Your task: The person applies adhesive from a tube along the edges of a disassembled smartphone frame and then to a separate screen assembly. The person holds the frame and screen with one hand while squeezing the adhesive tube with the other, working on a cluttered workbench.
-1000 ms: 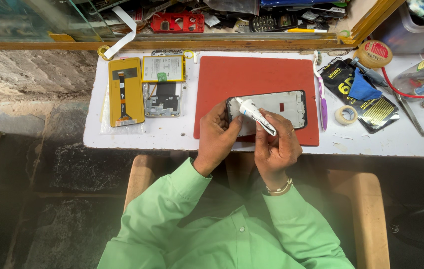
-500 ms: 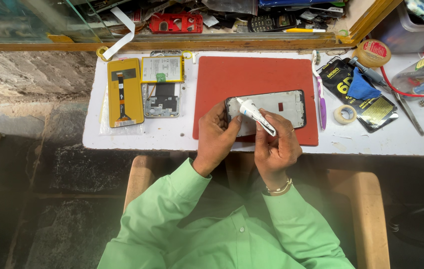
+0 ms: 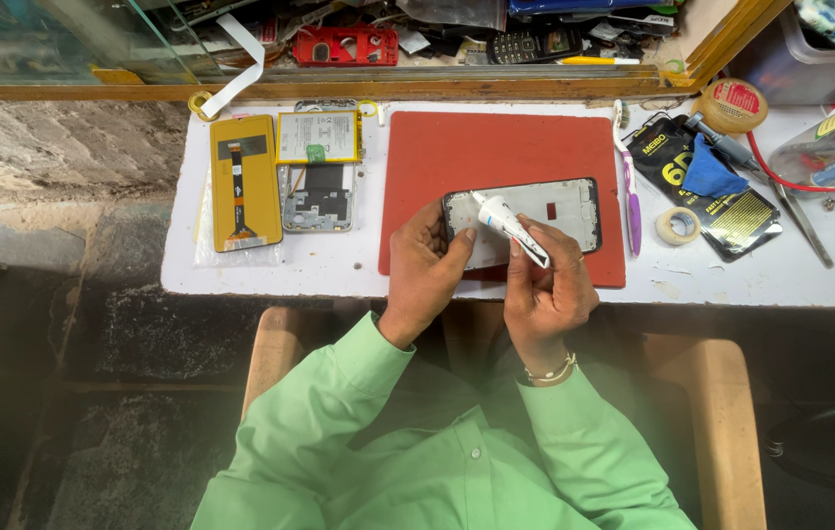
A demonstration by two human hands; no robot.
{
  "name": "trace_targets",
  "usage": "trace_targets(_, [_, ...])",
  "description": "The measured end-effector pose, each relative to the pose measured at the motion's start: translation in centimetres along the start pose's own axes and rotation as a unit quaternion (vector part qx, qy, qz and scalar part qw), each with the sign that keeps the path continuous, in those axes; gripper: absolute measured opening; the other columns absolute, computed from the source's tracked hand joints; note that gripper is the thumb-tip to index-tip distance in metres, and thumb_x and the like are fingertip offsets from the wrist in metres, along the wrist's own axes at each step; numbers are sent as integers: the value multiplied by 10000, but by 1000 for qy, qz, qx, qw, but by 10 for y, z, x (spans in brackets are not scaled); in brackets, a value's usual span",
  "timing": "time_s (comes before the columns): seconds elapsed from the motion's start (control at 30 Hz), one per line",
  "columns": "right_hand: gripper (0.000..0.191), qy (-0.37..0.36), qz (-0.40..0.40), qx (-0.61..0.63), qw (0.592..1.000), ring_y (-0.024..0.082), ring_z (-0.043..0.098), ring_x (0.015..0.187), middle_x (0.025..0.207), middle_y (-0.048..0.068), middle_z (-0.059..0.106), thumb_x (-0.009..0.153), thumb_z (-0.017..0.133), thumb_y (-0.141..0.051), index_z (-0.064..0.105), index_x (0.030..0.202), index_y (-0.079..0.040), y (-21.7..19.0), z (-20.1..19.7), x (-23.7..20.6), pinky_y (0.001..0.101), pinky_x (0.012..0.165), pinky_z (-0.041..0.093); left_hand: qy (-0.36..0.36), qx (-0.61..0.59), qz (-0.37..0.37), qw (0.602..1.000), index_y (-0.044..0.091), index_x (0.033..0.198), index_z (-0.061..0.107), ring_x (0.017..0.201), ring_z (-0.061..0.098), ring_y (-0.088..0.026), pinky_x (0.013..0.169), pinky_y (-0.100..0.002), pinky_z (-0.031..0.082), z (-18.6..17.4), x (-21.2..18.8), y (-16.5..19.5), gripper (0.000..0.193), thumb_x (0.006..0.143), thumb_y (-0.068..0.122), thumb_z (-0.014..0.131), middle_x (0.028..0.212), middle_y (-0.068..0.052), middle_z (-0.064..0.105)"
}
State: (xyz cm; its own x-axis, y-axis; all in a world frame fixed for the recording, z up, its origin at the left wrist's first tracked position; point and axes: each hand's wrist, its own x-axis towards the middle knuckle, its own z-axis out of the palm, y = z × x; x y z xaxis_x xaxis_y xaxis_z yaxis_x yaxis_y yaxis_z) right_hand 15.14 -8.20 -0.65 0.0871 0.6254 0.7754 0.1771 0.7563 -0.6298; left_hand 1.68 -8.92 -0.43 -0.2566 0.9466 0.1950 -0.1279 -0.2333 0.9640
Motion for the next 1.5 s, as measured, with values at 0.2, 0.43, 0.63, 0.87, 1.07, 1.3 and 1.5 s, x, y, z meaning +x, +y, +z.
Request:
trace_targets(0.2, [275,-9,-17,-14,1000,251,722,1122,1187,189,701,988,706,81,616,1239,13,1,1,0,326,915,659,1,1,7,1000,-94,1271,639,819,596,-29,695,-197,514,0,0,-3,324,958,-12,647,965,-27,692])
trace_targets(0.43, [273,-14,-20,-22,999,255,726,1124,1182,183,706,988,706,82,617,1236,8,1,1,1,334,927,652,0,-3,13,1000,-95,1290,617,864,630,-37,750,-200,544,-1,0,-5,349,954,-5,646,1003,-35,711])
trace_targets(0.63, [266,-5,6,0,1000,259,718,1145,1208,192,692,998,685,81,611,1246,22,0,1,-1,331,909,619,5,0,9,1000,-91,1290,617,851,622,-30,733,-198,536,0,0,-4,354,950,-1,657,997,-32,712])
trace_targets(0.87, [273,1,0,-1,1000,258,715,1159,1219,193,690,1010,677,89,604,1265,23,4,-4,-1,333,947,653,2,6,-1,1000,-89,1280,625,800,608,-26,683,-196,523,-1,1,-3,347,948,4,658,961,-26,708])
trace_targets(1.07, [272,-7,2,-2,1000,258,717,1146,1204,195,696,1000,686,91,610,1251,20,4,-5,-1,326,935,652,5,7,6,1000,-90,1291,622,795,602,-25,678,-194,515,0,0,-4,356,949,4,660,954,-25,704])
trace_targets(1.3, [268,-7,3,-6,1000,263,722,1136,1201,197,698,995,689,88,616,1245,22,3,-4,1,325,915,663,0,3,9,1000,-91,1294,616,816,620,-31,698,-196,531,-1,0,-3,358,951,4,657,987,-39,715])
trace_targets(1.5, [247,-3,4,-31,1000,246,728,1128,1196,185,713,1003,701,65,626,1234,19,2,-5,0,327,938,635,2,-4,1,1000,-94,1305,613,823,621,-34,709,-199,539,0,0,-2,370,953,8,659,992,-41,714])
